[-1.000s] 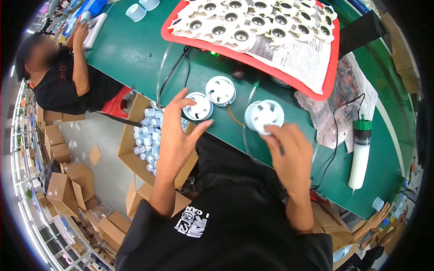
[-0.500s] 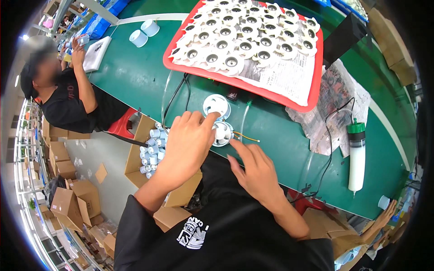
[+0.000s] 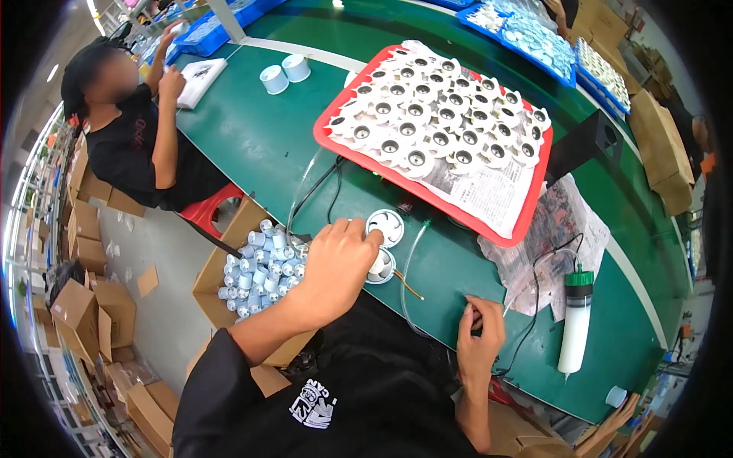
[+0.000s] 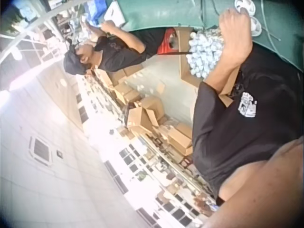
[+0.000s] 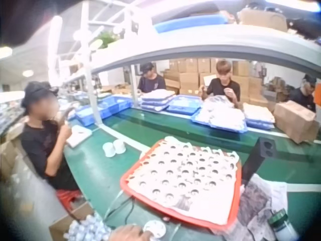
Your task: Apply adhesive or lubricant to the center of fan housings and insert fan blades to assemble small cooling fans.
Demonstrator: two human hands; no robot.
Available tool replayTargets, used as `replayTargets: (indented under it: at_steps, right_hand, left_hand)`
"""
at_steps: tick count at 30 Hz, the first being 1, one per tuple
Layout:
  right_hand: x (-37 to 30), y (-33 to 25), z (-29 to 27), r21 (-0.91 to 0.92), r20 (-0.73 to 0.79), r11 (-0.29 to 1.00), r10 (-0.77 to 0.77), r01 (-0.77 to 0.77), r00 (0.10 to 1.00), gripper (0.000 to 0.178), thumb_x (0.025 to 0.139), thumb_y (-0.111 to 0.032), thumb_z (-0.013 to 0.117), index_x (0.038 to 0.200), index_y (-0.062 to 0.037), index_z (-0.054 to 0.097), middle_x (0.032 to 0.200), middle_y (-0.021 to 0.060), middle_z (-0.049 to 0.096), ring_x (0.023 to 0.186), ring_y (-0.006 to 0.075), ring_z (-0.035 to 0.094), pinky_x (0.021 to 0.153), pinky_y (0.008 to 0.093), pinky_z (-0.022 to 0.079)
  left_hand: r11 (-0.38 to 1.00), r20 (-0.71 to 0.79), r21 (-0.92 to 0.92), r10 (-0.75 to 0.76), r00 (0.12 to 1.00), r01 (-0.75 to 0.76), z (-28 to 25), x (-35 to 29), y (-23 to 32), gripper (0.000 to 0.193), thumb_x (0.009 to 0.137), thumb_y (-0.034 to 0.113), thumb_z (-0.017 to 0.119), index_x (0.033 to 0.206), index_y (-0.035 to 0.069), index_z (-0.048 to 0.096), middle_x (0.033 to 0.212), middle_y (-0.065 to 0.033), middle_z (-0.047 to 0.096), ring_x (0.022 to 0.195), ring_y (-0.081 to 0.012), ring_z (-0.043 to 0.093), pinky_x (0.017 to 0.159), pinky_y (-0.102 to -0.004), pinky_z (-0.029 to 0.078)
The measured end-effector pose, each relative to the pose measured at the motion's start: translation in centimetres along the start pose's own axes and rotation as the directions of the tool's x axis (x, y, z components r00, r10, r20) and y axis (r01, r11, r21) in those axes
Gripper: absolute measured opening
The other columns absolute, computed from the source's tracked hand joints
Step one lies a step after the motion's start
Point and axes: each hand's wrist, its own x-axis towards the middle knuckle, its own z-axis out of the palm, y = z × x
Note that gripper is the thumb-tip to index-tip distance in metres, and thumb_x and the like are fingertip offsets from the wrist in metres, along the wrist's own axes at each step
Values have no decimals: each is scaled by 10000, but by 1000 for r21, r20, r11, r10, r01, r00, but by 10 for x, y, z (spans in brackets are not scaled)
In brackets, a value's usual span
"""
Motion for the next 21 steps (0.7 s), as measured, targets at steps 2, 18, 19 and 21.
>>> replayTargets:
  at_steps: [2, 18, 19, 21]
  right_hand:
    - [5, 4, 6, -59, 22, 996, -59, 61, 998, 186, 830, 43, 667, 1013, 9, 668, 957, 139, 616, 765, 271, 595, 639, 332, 495]
    - [23, -72, -108, 604, -319, 687, -257, 405, 912, 149, 893, 17, 616, 1039, -4, 635, 1017, 155, 672, 767, 237, 652, 640, 331, 536]
    - [20, -84, -118, 596, -545, 495, -330, 633, 771, 149, 884, 53, 596, 1020, -3, 625, 1009, 186, 681, 745, 267, 651, 624, 349, 543]
    - [0, -118, -183, 323, -236, 744, -536, 586, 811, 270, 916, -49, 626, 1099, -89, 432, 776, 186, 680, 548, 306, 652, 401, 328, 504]
  left_hand:
    - [999, 23, -34, 33, 999, -32, -3, 0, -5, 186, 777, 78, 707, 961, 71, 681, 843, -89, 594, 826, -275, 590, 727, -403, 472]
    - [994, 42, -112, 13, 999, -8, -15, 6, 7, 232, 804, 23, 646, 1035, 44, 649, 915, -143, 555, 923, -338, 508, 811, -430, 403]
    - [995, 28, -97, 31, 999, -28, -16, 6, 10, 241, 799, -6, 644, 1034, 44, 644, 911, -135, 547, 908, -333, 503, 799, -428, 399]
    - [984, 26, -136, 121, 992, -116, -12, 17, 14, 239, 798, -11, 644, 1029, 50, 645, 904, -131, 543, 898, -332, 501, 793, -431, 397]
